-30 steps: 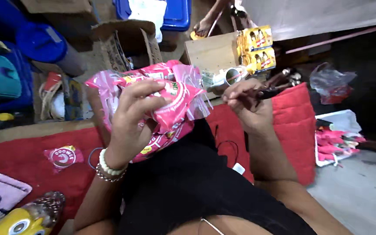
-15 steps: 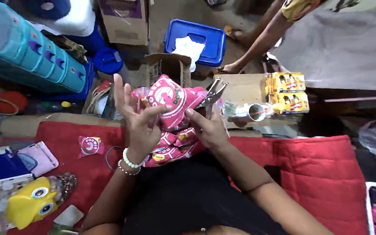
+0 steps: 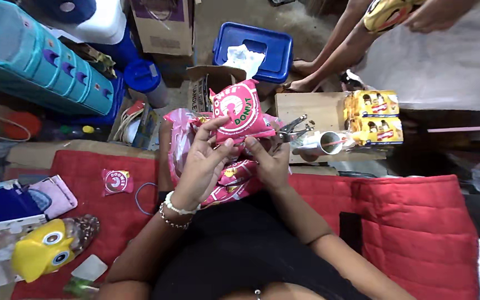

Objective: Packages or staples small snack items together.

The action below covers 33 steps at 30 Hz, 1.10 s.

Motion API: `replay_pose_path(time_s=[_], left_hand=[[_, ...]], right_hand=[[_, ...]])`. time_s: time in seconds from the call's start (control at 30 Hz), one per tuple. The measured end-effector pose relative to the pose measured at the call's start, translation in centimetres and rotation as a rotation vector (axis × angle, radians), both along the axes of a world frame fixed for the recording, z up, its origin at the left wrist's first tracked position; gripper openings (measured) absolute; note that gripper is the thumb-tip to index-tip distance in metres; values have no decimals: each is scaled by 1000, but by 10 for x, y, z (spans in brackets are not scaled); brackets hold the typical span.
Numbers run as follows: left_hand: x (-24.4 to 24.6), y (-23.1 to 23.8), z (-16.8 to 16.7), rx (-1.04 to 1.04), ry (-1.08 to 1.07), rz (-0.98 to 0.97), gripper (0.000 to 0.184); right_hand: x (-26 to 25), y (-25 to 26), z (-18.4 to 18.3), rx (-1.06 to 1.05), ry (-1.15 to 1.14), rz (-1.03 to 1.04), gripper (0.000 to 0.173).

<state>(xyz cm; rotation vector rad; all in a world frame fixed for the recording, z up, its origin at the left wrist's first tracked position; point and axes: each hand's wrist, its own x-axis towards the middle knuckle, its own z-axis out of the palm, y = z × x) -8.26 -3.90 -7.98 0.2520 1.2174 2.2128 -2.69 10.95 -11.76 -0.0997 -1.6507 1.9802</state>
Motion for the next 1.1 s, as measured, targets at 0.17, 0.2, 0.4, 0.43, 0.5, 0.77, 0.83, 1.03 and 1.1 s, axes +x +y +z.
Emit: replay_pose_path(time_s=[0.17, 0.2, 0.4, 0.43, 0.5, 0.77, 0.83, 1.03, 1.1], left_hand=[[0, 6, -3, -57, 38, 17, 48], [1, 5, -3, -62, 54, 8, 48], [-1, -4, -9, -69, 163, -117, 51], [-2, -5, -11, -69, 200, -135, 50], [-2, -5, -15, -90, 336, -131, 47], [-4, -1, -14, -371, 807, 104, 42], [-7, -5, -11, -427, 852, 134, 43], [-12, -10, 9, -377, 862, 211, 52], [-11, -12, 18, -339, 864, 230, 55]], right_hand=[[3, 6, -1, 4, 23, 12, 29], [4, 7, -1, 19, 32, 12, 30], [10, 12, 1, 154, 64, 52, 20], [11, 13, 1, 147, 59, 77, 19], [14, 16, -1, 109, 58, 112, 22], [39, 20, -12, 35, -75, 239, 40], [46, 21, -10, 11, -69, 322, 44], [55, 11, 16, 209, -179, 433, 45], [49, 7, 19, 352, -214, 427, 42]])
